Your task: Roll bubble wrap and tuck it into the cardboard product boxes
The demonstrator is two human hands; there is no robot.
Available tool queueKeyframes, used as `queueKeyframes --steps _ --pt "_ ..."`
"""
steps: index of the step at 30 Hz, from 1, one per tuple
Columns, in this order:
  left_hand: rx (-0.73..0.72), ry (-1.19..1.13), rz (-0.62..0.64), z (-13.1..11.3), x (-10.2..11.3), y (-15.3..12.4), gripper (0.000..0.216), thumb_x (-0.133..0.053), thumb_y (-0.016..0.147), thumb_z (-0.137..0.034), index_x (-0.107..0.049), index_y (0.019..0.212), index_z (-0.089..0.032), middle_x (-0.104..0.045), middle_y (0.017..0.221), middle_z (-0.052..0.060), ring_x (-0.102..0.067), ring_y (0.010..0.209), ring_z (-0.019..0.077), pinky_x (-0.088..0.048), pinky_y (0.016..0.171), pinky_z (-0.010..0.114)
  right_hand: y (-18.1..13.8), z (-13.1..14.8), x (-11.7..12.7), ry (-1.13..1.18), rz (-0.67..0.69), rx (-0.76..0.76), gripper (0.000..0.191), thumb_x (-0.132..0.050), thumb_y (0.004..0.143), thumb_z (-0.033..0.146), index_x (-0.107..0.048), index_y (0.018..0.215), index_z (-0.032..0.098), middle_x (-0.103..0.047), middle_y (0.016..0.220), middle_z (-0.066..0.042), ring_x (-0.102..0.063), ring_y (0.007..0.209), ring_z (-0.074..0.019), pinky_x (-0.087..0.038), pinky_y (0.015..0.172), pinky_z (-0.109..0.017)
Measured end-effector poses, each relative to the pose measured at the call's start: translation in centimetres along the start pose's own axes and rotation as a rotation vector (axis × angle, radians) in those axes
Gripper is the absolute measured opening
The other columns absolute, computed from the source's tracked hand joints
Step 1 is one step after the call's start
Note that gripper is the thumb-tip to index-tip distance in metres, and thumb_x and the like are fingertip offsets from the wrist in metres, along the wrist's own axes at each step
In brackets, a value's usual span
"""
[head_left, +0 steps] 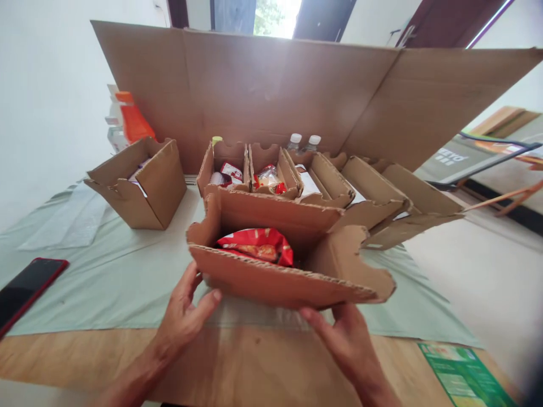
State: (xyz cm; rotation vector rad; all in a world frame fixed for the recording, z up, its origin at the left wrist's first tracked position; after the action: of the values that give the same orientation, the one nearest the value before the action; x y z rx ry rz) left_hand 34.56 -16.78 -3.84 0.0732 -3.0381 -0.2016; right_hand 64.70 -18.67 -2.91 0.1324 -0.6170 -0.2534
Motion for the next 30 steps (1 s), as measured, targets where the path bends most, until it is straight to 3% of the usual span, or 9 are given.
queueKeyframes --steps 4,7,10,15,22,25,27,30 --pt "-0.041 0.085 0.127 1.6 -3.9 1.7 0.062 -0.064 0.086 -0.032 -0.052 0.145 -0.021 -0.06 0.147 0.014 -0.062 0.128 0.0299 -0.049 0.11 0.047 4.6 -3.0 2.1 0.108 -0.047 -0.031 0.05 -0.077 0.073 0.061 -0.07 0.1 0.02 -0.079 0.098 -0.011 -0.071 0.086 -0.0292 -0.058 0.073 -0.04" --pt "-0.041 0.182 0.16 3.3 -4.5 1.8 0.055 -0.061 0.085 -0.029 -0.059 0.139 -0.02 -0.066 0.138 0.014 -0.063 0.127 0.0301 -0.05 0.109 0.049 5.4 -5.4 1.4 0.2 -0.046 -0.107 0.056 -0.077 0.073 0.06 -0.066 0.109 0.019 -0.078 0.102 -0.011 -0.071 0.089 -0.0276 -0.058 0.074 -0.039" --pt "-0.071 0.235 0.195 3.8 -4.3 1.3 0.046 -0.059 0.086 -0.026 -0.065 0.132 -0.02 -0.069 0.133 0.013 -0.065 0.124 0.0286 -0.052 0.107 0.047 5.0 -6.6 0.3 0.137 -0.043 -0.166 0.053 -0.076 0.072 0.06 -0.065 0.103 0.019 -0.077 0.097 -0.01 -0.071 0.089 -0.0295 -0.058 0.075 -0.041" --pt "-0.105 0.272 0.194 3.2 -4.3 1.2 0.049 -0.058 0.085 -0.022 -0.063 0.134 -0.02 -0.069 0.133 0.012 -0.066 0.122 0.0275 -0.054 0.105 0.045 4.4 -6.6 0.2 0.097 -0.036 -0.176 0.049 -0.074 0.073 0.058 -0.065 0.101 0.019 -0.077 0.097 -0.011 -0.071 0.093 -0.0314 -0.057 0.078 -0.042" --pt "-0.087 0.278 0.202 3.8 -4.3 1.5 0.054 -0.06 0.084 -0.026 -0.06 0.137 -0.019 -0.066 0.137 0.014 -0.064 0.126 0.0301 -0.051 0.109 0.049 4.4 -6.3 -0.1 -0.019 -0.024 -0.172 0.045 -0.069 0.075 0.061 -0.063 0.095 0.021 -0.077 0.087 -0.011 -0.071 0.081 -0.0309 -0.056 0.07 -0.041" --pt "-0.086 0.283 0.171 3.6 -4.2 1.3 0.053 -0.058 0.086 -0.027 -0.058 0.138 -0.019 -0.065 0.139 0.015 -0.064 0.126 0.0314 -0.053 0.107 0.051 4.5 -5.7 0.4 -0.066 -0.002 -0.148 0.034 -0.067 0.077 0.058 -0.063 0.09 0.026 -0.077 0.084 -0.011 -0.072 0.078 -0.0316 -0.056 0.067 -0.042" --pt "-0.108 0.317 0.09 2.8 -3.6 0.7 0.053 -0.057 0.088 -0.025 -0.056 0.14 -0.021 -0.062 0.143 0.015 -0.062 0.129 0.0325 -0.053 0.107 0.053 3.8 -5.0 1.6 -0.082 -0.048 -0.092 0.033 -0.065 0.079 0.056 -0.065 0.095 0.028 -0.078 0.094 -0.012 -0.073 0.085 -0.0323 -0.058 0.073 -0.043" --pt "-0.219 0.389 0.003 1.1 -3.2 -1.7 0.051 -0.055 0.091 -0.019 -0.054 0.141 -0.029 -0.06 0.145 0.011 -0.06 0.133 0.0314 -0.054 0.109 0.053 0.8 -4.0 3.5 -0.152 -0.223 -0.054 0.048 -0.061 0.084 0.06 -0.068 0.117 0.025 -0.076 0.117 -0.013 -0.071 0.105 -0.0343 -0.056 0.093 -0.051"
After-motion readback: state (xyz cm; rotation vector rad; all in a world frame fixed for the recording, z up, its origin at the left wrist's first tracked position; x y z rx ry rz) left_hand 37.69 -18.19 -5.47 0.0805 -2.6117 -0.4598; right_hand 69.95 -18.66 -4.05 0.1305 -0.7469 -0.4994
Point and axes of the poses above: each hand's wrist, its own y-axis towards the middle knuckle, its own x-axis out of the back of the hand, z = x × y, the point moved 4 cm from there along y, towards the middle knuckle
